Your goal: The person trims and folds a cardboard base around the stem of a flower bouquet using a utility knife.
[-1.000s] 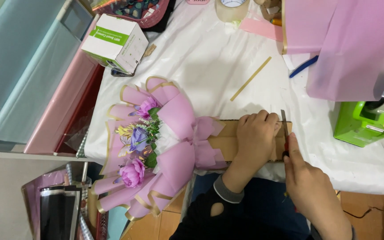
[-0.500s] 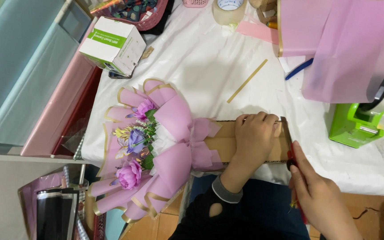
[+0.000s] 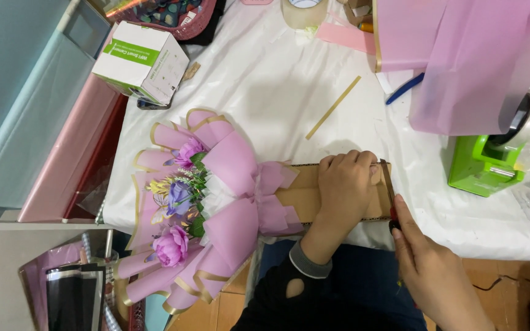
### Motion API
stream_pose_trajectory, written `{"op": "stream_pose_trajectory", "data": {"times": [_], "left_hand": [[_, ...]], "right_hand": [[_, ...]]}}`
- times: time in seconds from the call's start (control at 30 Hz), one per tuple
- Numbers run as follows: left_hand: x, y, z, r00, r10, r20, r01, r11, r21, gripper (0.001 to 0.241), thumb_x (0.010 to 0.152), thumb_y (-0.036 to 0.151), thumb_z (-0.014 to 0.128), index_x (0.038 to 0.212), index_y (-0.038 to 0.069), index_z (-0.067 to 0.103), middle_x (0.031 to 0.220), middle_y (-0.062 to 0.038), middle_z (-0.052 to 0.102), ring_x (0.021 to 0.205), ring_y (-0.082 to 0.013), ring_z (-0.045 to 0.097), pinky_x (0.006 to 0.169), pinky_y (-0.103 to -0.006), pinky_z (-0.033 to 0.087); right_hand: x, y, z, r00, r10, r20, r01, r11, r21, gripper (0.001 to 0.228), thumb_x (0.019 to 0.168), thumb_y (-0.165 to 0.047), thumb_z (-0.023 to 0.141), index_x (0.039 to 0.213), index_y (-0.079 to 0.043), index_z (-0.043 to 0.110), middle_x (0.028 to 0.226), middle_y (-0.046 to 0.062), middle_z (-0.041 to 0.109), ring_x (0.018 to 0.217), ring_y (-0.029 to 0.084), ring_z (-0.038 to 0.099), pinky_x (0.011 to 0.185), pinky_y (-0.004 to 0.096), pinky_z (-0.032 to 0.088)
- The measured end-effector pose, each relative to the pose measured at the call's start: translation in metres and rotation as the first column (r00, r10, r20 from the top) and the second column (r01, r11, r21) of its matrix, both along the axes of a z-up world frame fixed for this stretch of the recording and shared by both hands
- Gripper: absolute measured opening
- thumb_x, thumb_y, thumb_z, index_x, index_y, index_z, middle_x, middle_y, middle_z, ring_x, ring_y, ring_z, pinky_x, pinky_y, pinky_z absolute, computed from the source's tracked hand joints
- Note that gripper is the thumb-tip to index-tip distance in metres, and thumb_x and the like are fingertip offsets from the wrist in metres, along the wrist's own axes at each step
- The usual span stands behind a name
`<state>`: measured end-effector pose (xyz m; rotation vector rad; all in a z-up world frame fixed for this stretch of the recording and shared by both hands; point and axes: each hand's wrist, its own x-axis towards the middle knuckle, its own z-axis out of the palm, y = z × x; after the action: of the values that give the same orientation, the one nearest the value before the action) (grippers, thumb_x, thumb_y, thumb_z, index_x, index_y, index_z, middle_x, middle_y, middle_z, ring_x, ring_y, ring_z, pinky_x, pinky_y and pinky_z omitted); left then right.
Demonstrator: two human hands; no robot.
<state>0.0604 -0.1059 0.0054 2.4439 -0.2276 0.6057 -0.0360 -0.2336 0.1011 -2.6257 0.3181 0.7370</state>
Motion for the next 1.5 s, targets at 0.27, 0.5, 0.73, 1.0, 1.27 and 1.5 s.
{"op": "stream_pose_trajectory", "data": {"times": [0.27,0.5,0.73,1.0,1.27,1.5], "left_hand": [[0.002,-0.001,0.000,1.000,-0.002,0.030,0.002,1.000,-0.001,0.005,0.090,0.012,0.062,0.085,0.013,0.062,0.075,0.001,0.061,0.068,-0.0228,0.058,0.080,-0.0400,0.041],[0.005,-0.002,0.001,0.998,-0.016,0.061,0.016,1.000,-0.002,0.013,0.089,0.003,0.060,0.080,0.012,0.056,0.071,0.002,0.057,0.063,-0.0205,0.053,0.076,-0.0374,0.041],[0.006,-0.003,0.000,0.994,-0.009,0.105,0.008,1.000,0.005,0.016,0.082,-0.003,0.058,0.075,0.012,0.054,0.067,0.001,0.054,0.061,-0.0221,0.050,0.074,-0.0361,0.040],[0.007,-0.004,-0.003,0.994,-0.002,0.112,0.000,1.000,0.018,0.007,0.081,0.008,0.065,0.080,0.010,0.058,0.070,-0.002,0.057,0.065,-0.0249,0.054,0.074,-0.0383,0.042],[0.006,-0.009,-0.005,0.997,0.023,0.070,-0.019,0.999,-0.047,0.015,0.084,-0.001,0.059,0.076,0.012,0.056,0.067,0.001,0.055,0.060,-0.0230,0.052,0.073,-0.0378,0.040],[0.010,-0.010,-0.012,0.996,0.020,0.090,-0.018,1.000,-0.019,0.019,0.085,0.001,0.063,0.072,0.012,0.053,0.066,0.001,0.053,0.060,-0.0215,0.050,0.074,-0.0362,0.039]], "right_hand": [[0.004,0.001,0.000,0.999,0.042,-0.019,-0.043,0.998,-0.053,0.072,0.101,-0.041,0.041,0.168,-0.051,0.015,0.070,0.016,0.077,0.073,0.040,0.073,0.079,0.043,0.056],[0.018,0.025,0.031,0.993,0.014,-0.120,-0.016,1.000,-0.016,0.070,0.104,-0.037,0.035,0.168,-0.048,0.010,0.082,0.013,0.074,0.042,0.034,0.062,0.050,0.045,0.065],[0.028,0.014,0.006,0.997,0.082,0.003,-0.082,0.997,-0.001,0.068,0.103,-0.034,0.038,0.168,-0.037,0.019,0.080,0.020,0.077,0.067,0.044,0.072,0.076,0.049,0.055],[0.051,0.026,0.022,0.996,0.064,-0.056,-0.062,0.998,0.024,0.066,0.105,-0.034,0.034,0.169,-0.036,0.016,0.074,0.023,0.072,0.072,0.042,0.068,0.073,0.046,0.050],[0.040,0.023,0.039,0.992,0.069,-0.108,-0.074,0.996,-0.039,0.068,0.104,-0.034,0.035,0.168,-0.042,0.014,0.087,0.025,0.075,0.075,0.047,0.069,0.072,0.049,0.055],[0.027,0.016,0.025,0.989,0.102,-0.107,-0.111,0.991,-0.073,0.068,0.104,-0.035,0.038,0.168,-0.037,0.015,0.080,0.019,0.077,0.077,0.043,0.072,0.077,0.046,0.052]]}}
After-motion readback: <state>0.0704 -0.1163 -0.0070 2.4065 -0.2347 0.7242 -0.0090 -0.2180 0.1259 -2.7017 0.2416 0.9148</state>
